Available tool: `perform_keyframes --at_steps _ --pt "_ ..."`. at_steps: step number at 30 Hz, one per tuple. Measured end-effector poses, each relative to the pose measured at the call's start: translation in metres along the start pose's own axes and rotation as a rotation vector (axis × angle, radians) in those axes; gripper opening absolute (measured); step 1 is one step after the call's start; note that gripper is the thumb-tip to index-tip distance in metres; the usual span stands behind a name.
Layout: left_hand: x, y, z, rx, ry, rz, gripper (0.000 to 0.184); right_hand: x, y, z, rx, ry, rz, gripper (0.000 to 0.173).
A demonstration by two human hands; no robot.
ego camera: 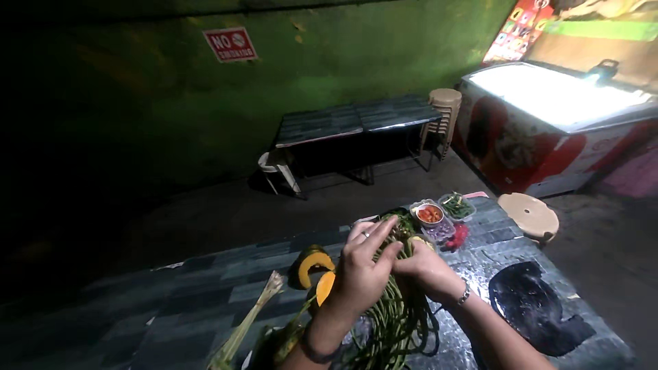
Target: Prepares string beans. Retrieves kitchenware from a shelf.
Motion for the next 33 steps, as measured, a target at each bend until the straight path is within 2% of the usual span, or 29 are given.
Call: perform_keyframes --at_steps 2,3,6,7,9,13,15,18,21,23,25,27,30,33 --pt "0.001 -0.008 -0.002 -0.062 0.021 0.094 0.051 0.001 -0.001 0.005 0.155 0.09 -0.066 0.015" --pt "0.001 -0.014 -0.002 -0.093 0.016 0.126 0.053 0.004 -0.004 0.008 0.265 0.14 -0.079 0.016" --pt "-0.002 -0.019 0.002 -0.152 -0.12 0.014 0.036 0.008 -0.015 0.014 0.489 0.151 -0.093 0.021" --pt "-0.005 -0.016 0.001 -0.154 -0.158 -0.019 0.037 0.011 -0.017 0.017 0.528 0.137 -0.071 0.026" --pt "-0.011 -0.014 -0.005 -0.086 -0.179 -0.024 0.039 0.022 -0.019 0.028 0.613 0.126 -0.06 0.03" --pt "-0.029 -0.023 -0.039 0.185 -0.151 -0.019 0.041 0.059 0.002 0.067 0.782 0.116 -0.165 0.025" --pt "-0.047 -0.032 -0.069 0.347 -0.183 -0.018 0.039 0.09 0.019 0.097 0.887 0.232 -0.293 0.032" --pt "-0.078 -0.053 -0.126 0.613 -0.308 -0.056 0.038 0.149 0.042 0.137 1.177 0.462 -0.633 0.051" --pt "-0.094 -0.084 -0.175 0.835 -0.35 -0.088 0.038 0.213 0.066 0.147 1.38 0.639 -0.907 0.044" --pt "-0.086 -0.121 -0.197 0.946 -0.25 0.052 0.04 0.245 0.089 0.14 1.515 0.688 -0.946 0.043" --pt "-0.064 -0.177 -0.197 0.967 -0.077 0.3 0.04 0.262 0.126 0.124 1.663 0.57 -0.878 0.044" --pt "-0.031 -0.251 -0.172 0.892 0.117 0.479 0.043 0.265 0.175 0.093 1.753 0.323 -0.677 0.044" --pt "0.043 -0.368 -0.111 0.667 0.374 0.596 0.048 0.252 0.264 0.0 1.658 -0.057 -0.354 0.046" --pt "0.101 -0.45 -0.052 0.413 0.595 0.632 0.045 0.22 0.338 -0.109 1.424 -0.345 -0.082 0.039"
Point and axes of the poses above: each hand's wrist, its own x-axis away from the middle knuckle, its own y-axis out of the back of the hand, z = x × y, the point moved 7 cm from there along -x, towards the middle knuckle, and after that the axes turned 3 degrees about y, right-handed, at the moved point
